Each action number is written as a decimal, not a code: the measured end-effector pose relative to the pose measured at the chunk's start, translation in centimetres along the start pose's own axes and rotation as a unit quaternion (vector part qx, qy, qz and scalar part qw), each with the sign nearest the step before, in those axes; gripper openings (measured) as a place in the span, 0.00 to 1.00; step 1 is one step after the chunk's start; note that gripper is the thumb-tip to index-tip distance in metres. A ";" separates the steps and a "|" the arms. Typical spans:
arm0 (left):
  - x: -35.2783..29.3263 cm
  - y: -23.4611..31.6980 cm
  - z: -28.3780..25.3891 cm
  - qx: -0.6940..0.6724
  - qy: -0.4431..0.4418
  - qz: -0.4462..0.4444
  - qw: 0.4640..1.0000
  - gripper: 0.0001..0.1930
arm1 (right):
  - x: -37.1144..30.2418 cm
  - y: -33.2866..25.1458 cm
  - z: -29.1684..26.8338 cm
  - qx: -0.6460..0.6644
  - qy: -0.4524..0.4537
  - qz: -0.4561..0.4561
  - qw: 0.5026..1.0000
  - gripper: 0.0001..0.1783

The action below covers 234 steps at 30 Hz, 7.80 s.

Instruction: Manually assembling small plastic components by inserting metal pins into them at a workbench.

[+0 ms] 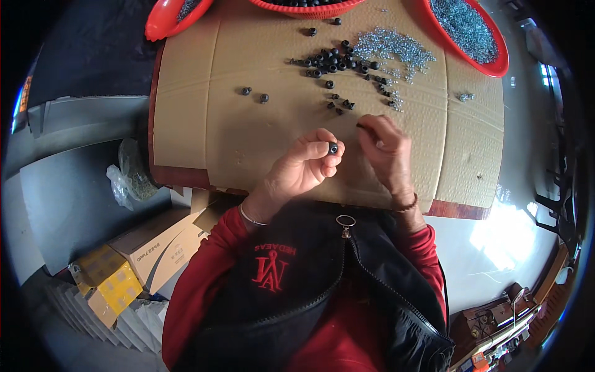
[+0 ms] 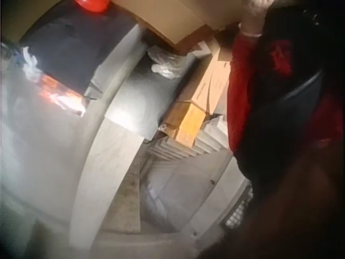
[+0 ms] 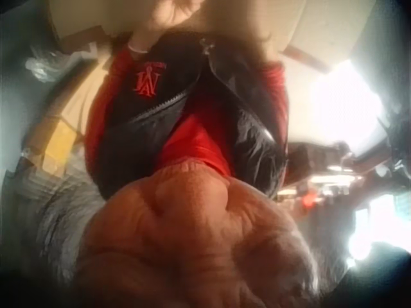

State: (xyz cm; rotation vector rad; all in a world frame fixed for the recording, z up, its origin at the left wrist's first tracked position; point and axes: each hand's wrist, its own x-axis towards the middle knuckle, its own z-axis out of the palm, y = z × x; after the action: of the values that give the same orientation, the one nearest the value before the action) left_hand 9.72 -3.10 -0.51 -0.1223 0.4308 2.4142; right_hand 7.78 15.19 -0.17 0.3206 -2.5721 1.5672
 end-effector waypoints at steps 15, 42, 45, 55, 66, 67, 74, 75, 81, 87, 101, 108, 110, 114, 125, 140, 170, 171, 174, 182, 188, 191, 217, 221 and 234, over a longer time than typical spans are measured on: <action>0.6 -0.6 4.4 0.032 0.043 0.018 0.998 0.06 | -2.2 -3.2 -1.9 0.490 0.029 0.051 0.870 0.08; 0.3 -1.0 5.7 0.143 0.081 0.020 0.986 0.08 | -2.5 -5.4 -2.0 0.128 0.133 -0.115 0.976 0.10; 0.3 -0.9 5.9 0.162 0.092 0.027 0.982 0.08 | -2.6 -5.2 -1.9 0.125 0.134 -0.118 0.976 0.10; 0.3 -0.7 5.8 0.188 0.102 0.047 0.976 0.07 | -2.5 -4.9 -1.7 0.137 0.121 -0.108 0.977 0.10; 0.2 0.8 5.3 0.253 0.075 0.049 0.963 0.05 | -2.0 -4.1 -2.9 0.473 -0.075 0.122 0.869 0.16; 0.3 1.0 5.4 0.281 0.067 0.040 0.956 0.07 | -1.8 -3.9 -3.0 0.482 -0.107 0.130 0.860 0.19; 0.4 2.5 6.4 0.359 0.081 -0.019 0.930 0.28 | -1.0 -3.3 -3.4 0.468 -0.189 0.116 0.856 0.20; 0.3 2.7 6.8 0.359 0.083 -0.021 0.930 0.28 | -0.9 -3.2 -3.6 0.458 -0.207 0.119 0.856 0.19; 0.2 3.3 7.2 0.390 0.088 -0.093 0.912 0.31 | -0.1 -3.6 -3.4 0.363 -0.231 -0.028 0.902 0.13; -0.4 3.0 6.4 0.340 0.089 -0.122 0.928 0.30 | -0.3 -3.5 -2.9 0.352 -0.231 -0.057 0.905 0.14; -3.0 1.4 2.1 0.207 0.069 -0.073 0.973 0.20 | -1.1 -3.0 -0.9 0.348 -0.291 -0.010 0.891 0.12; -2.5 1.5 2.6 0.203 0.069 -0.029 0.976 0.18 | -0.9 -3.6 -0.6 0.464 -0.281 0.146 0.827 0.13; -2.1 1.6 2.4 0.202 0.061 -0.011 0.977 0.17 | -1.2 -3.0 -0.4 0.461 -0.267 0.128 0.837 0.15; -2.0 1.7 2.2 0.202 0.048 -0.003 0.978 0.17 | -1.9 -2.8 -0.5 0.463 -0.259 0.148 0.835 0.18; -2.5 1.3 1.6 0.205 0.076 0.011 0.976 0.15 | -2.3 -2.2 0.8 0.465 -0.257 0.132 0.837 0.13; -0.3 9.5 -3.7 0.820 0.265 0.420 0.284 0.08 | -1.6 0.2 -2.8 -0.043 0.126 0.014 0.991 0.08; 6.4 5.8 0.1 0.881 0.151 0.336 0.298 0.13 | 0.1 3.8 -3.9 -0.088 0.150 0.043 0.984 0.07; 6.7 5.9 -0.1 0.880 0.134 0.338 0.306 0.12 | 0.1 3.9 -3.8 -0.087 0.150 0.043 0.984 0.07; 7.1 5.9 0.0 0.882 0.137 0.316 0.321 0.13 | 0.3 4.1 -3.9 -0.107 0.154 0.003 0.982 0.06; 4.8 4.1 3.1 0.476 0.109 0.200 0.850 0.10 | 0.3 3.4 -4.3 -0.051 0.157 0.001 0.986 0.08; 2.8 2.0 2.0 0.213 0.080 0.089 0.970 0.13 | -0.2 2.9 -4.7 0.214 0.129 0.115 0.961 0.04; 2.3 1.3 1.7 0.211 0.109 0.079 0.968 0.13 | -0.6 2.9 -5.1 0.328 0.128 0.132 0.927 0.06; 3.1 -0.6 1.9 0.294 0.175 0.064 0.937 0.08 | 0.1 1.8 -2.9 -0.132 0.129 -0.064 0.981 0.09; 3.2 -0.2 1.9 0.186 0.129 0.064 0.972 0.09 | -0.5 1.2 -3.3 0.221 0.098 0.057 0.969 0.07; 1.6 0.1 5.1 0.179 0.065 0.082 0.978 0.10 | -1.7 -1.9 -2.4 0.567 0.032 0.100 0.817 0.09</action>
State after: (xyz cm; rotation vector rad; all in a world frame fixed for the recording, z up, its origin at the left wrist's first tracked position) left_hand 8.59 -0.49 4.01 -0.0885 0.9619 2.4503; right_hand 9.86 16.71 2.22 0.0562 -1.3148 2.9373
